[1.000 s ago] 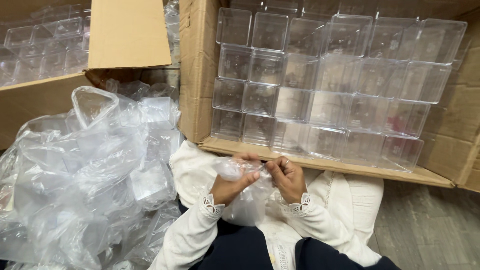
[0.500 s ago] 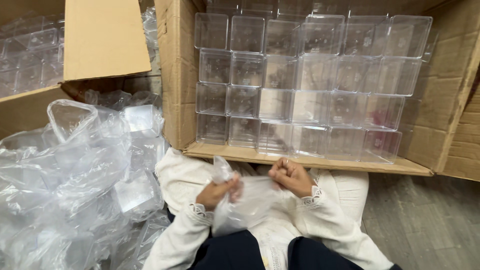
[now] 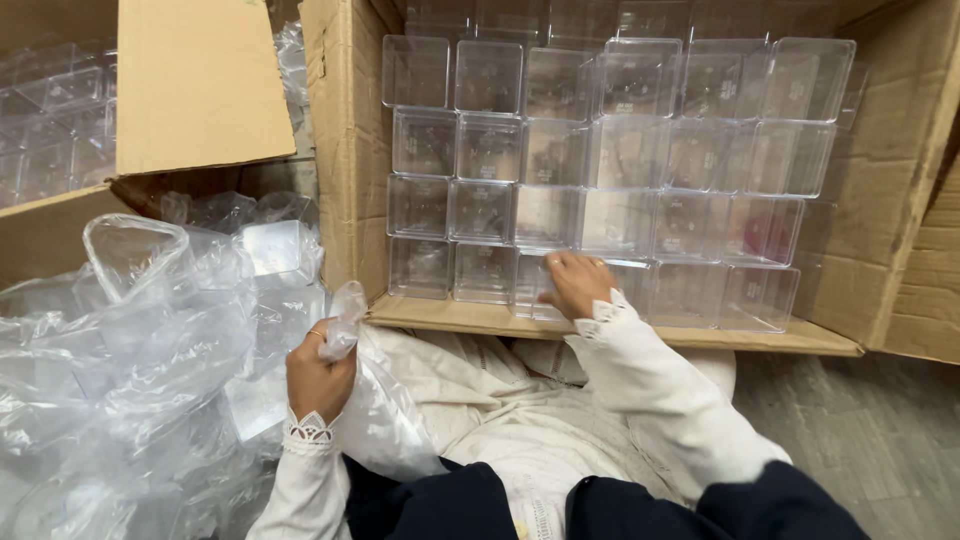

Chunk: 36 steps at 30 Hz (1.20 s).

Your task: The person sits on the floor in front of an open cardboard box filled with clear plastic boxes. They take plastic boxes one at a time, pull a clear plastic bag off each one by hand, and place the unwrapped box into a grid arrangement inside a larger cardboard box.

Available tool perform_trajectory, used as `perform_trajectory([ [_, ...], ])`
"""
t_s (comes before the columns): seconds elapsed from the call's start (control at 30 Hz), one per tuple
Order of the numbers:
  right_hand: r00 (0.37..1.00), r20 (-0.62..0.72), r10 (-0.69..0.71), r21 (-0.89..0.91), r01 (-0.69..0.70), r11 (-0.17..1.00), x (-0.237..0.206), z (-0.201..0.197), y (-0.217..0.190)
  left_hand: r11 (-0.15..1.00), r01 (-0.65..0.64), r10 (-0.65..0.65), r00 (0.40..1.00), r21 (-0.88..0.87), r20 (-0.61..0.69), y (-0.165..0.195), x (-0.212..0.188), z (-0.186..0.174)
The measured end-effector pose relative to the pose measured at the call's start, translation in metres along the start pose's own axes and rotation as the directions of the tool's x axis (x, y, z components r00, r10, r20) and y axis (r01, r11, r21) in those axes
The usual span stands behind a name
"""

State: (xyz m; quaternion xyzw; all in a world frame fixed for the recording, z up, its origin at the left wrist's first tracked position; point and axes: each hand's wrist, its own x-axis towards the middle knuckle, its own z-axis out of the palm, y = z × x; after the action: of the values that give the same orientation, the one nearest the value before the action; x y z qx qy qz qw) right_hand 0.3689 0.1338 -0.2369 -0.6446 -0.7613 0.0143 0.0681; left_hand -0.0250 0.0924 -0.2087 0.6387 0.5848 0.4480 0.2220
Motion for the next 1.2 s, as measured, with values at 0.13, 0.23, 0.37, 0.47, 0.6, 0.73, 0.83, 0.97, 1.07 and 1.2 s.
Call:
perform_trajectory([
  [0.13, 0.979, -0.153, 0.136, 0.59, -0.02, 0.807, -0.048, -0.029, 0.056, 0.929, 0.237, -0.169, 0.955, -0.283, 0.246, -0.003, -0.005, 0.019],
  [0.23, 0.917, -0.138, 0.375, 0.733, -0.16, 0.661, -0.06, -0.058, 0.097, 0.785, 0.454, -0.196, 0.828, -0.422, 0.525, 0.009, -0.006, 0.043],
  [0.37, 0.767, -0.637, 0.071, 0.042, -0.057, 0.997, -0.059, -0.078, 0.072, 0.714, 0.495, -0.038, 0.733, -0.494, 0.679, 0.037, -0.006, 0.089],
  [0.47, 0.875, -0.452, -0.175, 0.37, 0.362, 0.855, -0.068, -0.076, 0.003, 0.751, 0.484, 0.047, 0.638, -0.448, 0.768, 0.052, -0.008, 0.114],
  [0.6, 0.937, -0.254, -0.239, 0.747, 0.347, 0.566, -0.078, -0.067, -0.06, 0.666, 0.476, 0.238, 0.594, -0.574, 0.768, 0.049, -0.002, 0.11],
  [0.73, 0.924, 0.059, -0.379, 0.921, 0.096, 0.377, -0.105, -0.076, -0.043, 0.801, 0.431, 0.103, 0.585, -0.416, 0.804, 0.034, 0.007, 0.071],
  [0.83, 0.869, 0.023, -0.495, 0.96, 0.12, 0.254, -0.133, -0.077, -0.023, 0.801, 0.479, 0.296, 0.206, -0.36, 0.933, 0.027, 0.008, 0.045],
  [0.97, 0.889, -0.291, -0.354, 0.917, 0.154, -0.367, -0.139, -0.056, 0.011, 0.591, 0.645, 0.642, -0.014, -0.484, 0.766, 0.016, 0.016, 0.053],
  [1.07, 0.972, 0.172, -0.162, 0.933, -0.214, -0.29, -0.105, -0.02, 0.042, 0.194, 0.776, 0.669, 0.343, -0.601, 0.659, 0.003, 0.031, 0.107],
  [1.2, 0.87, 0.094, 0.484, 0.915, -0.268, 0.303, -0.059, 0.049, 0.04, 0.641, 0.56, -0.008, 0.689, -0.525, 0.725, -0.016, 0.074, 0.216],
])
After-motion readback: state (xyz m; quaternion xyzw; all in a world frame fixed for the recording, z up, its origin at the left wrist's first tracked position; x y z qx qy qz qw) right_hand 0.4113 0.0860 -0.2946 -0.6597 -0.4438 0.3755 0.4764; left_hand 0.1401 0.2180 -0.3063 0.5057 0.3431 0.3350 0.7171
